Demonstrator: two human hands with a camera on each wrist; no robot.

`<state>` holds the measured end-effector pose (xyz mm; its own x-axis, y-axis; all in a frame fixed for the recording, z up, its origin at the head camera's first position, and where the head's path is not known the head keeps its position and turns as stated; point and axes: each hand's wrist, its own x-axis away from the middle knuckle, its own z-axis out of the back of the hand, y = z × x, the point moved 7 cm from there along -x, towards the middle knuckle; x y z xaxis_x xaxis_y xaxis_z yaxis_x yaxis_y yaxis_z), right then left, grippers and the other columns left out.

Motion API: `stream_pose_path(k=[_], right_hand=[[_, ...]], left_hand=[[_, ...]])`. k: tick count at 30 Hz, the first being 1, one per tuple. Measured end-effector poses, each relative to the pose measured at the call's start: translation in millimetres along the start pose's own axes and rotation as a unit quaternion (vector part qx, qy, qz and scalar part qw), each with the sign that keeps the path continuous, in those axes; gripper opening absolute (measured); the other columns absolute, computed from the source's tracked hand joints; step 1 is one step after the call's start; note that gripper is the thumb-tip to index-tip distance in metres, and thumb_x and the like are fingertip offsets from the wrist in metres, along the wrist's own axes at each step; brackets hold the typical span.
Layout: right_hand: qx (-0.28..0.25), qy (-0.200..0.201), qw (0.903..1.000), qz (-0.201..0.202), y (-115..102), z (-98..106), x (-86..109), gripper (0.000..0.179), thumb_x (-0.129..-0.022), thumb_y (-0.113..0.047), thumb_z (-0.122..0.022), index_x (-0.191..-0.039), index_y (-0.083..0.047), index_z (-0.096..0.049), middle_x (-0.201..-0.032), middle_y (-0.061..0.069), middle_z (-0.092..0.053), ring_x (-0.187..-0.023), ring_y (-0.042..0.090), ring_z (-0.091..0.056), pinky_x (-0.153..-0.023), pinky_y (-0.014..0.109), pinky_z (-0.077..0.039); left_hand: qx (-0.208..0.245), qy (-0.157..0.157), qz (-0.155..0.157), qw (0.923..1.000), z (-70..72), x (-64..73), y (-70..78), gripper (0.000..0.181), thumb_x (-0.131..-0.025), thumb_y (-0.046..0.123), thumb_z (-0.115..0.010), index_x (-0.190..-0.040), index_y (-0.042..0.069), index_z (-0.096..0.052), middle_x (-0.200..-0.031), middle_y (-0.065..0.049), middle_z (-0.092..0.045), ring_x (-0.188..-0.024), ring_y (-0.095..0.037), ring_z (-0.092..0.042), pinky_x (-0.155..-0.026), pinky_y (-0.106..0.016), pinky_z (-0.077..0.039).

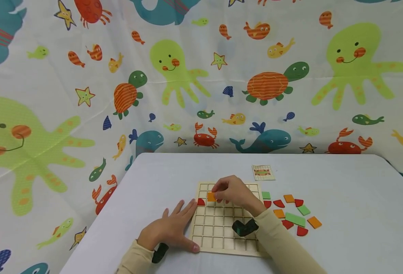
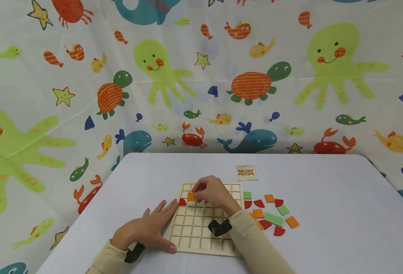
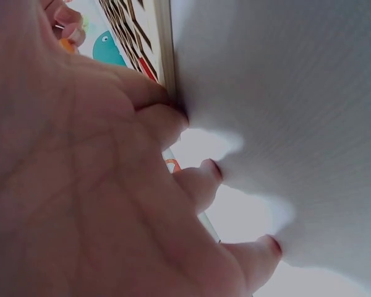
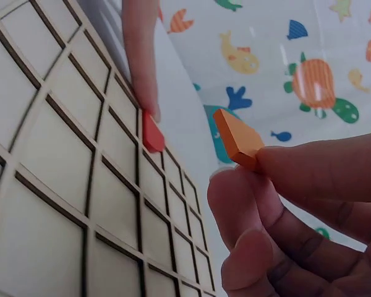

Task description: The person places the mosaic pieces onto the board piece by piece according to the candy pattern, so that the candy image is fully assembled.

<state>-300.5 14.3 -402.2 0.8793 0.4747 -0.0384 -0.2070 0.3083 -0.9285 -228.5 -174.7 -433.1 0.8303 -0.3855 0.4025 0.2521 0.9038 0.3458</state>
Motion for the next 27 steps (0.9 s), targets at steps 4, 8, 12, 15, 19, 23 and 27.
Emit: stream_pose_path(k=[4,8,12,15,19,23,27], right_hand=[[0.018,0.003,0.9998,-0.007,3,-10,-2.6,0.003,-0.096,-0.002,-0.076,-0.099,0.0,-0.076,-0.082,0.003,-0.071,-0.074,0.024,-0.068,-0.066,0.035,-0.057],[0.045,0.005,0.9989,-0.011,5,-20,-5.8,0.002,-0.094,-0.003,-0.079,-0.095,-0.003,-0.077,-0.083,0.0,-0.07,-0.074,0.017,-0.063,-0.07,0.03,-0.053],[0.064,0.003,0.9979,-0.003,4,-28,-7.9,0.004,-0.093,-0.002,-0.079,-0.091,-0.004,-0.076,-0.081,0.0,-0.068,-0.072,0.016,-0.061,-0.068,0.029,-0.052],[0.076,0.004,0.9971,0.005,2,-34,-8.6,0.004,-0.092,-0.002,-0.079,-0.09,-0.003,-0.076,-0.079,0.0,-0.067,-0.069,0.016,-0.06,-0.065,0.028,-0.052],[0.105,0.009,0.9944,0.009,1,-40,-9.8,0.005,-0.091,-0.002,-0.08,-0.088,-0.004,-0.076,-0.078,-0.002,-0.066,-0.073,0.015,-0.057,-0.067,0.028,-0.05],[0.127,0.017,0.9917,0.009,0,-44,-11.6,0.009,-0.09,-0.001,-0.08,-0.084,-0.005,-0.075,-0.077,-0.002,-0.064,-0.075,0.016,-0.056,-0.068,0.029,-0.049],[0.144,0.03,0.9891,0.012,0,-48,-12.0,0.012,-0.088,-0.001,-0.081,-0.08,-0.006,-0.073,-0.074,-0.003,-0.063,-0.072,0.015,-0.055,-0.067,0.029,-0.049]], left_hand=[[-0.003,-0.001,0.003,1.0,-0.8,-0.9,-1.1,0.13,-0.075,0.059,-0.094,-0.172,0.011,-0.022,-0.179,-0.004,-0.016,-0.163,-0.039,-0.006,-0.12,-0.078,-0.01],[-0.006,-0.003,0.007,1.0,-2.3,-3.5,-2.2,0.131,-0.074,0.06,-0.093,-0.172,0.013,-0.021,-0.179,-0.002,-0.015,-0.164,-0.038,-0.005,-0.12,-0.078,-0.009],[-0.009,-0.003,0.01,0.9999,-2.0,-4.8,-2.3,0.131,-0.074,0.061,-0.093,-0.173,0.014,-0.022,-0.179,-0.002,-0.015,-0.164,-0.038,-0.006,-0.12,-0.079,-0.009],[-0.011,-0.002,0.008,0.9999,-1.2,-4.2,-1.5,0.13,-0.074,0.061,-0.093,-0.172,0.013,-0.022,-0.179,-0.003,-0.016,-0.164,-0.039,-0.007,-0.12,-0.079,-0.01],[-0.01,-0.001,0.0,1.0,-0.7,-3.8,-1.5,0.129,-0.075,0.06,-0.093,-0.172,0.012,-0.022,-0.179,-0.004,-0.017,-0.163,-0.039,-0.008,-0.119,-0.079,-0.011],[-0.007,-0.001,-0.006,1.0,0.1,-3.7,-1.2,0.129,-0.075,0.059,-0.093,-0.172,0.011,-0.022,-0.179,-0.005,-0.017,-0.163,-0.04,-0.007,-0.119,-0.08,-0.01],[-0.009,-0.001,-0.005,0.9999,0.7,-2.9,-0.7,0.13,-0.075,0.059,-0.093,-0.172,0.01,-0.021,-0.179,-0.005,-0.015,-0.163,-0.039,-0.007,-0.119,-0.08,-0.01]])
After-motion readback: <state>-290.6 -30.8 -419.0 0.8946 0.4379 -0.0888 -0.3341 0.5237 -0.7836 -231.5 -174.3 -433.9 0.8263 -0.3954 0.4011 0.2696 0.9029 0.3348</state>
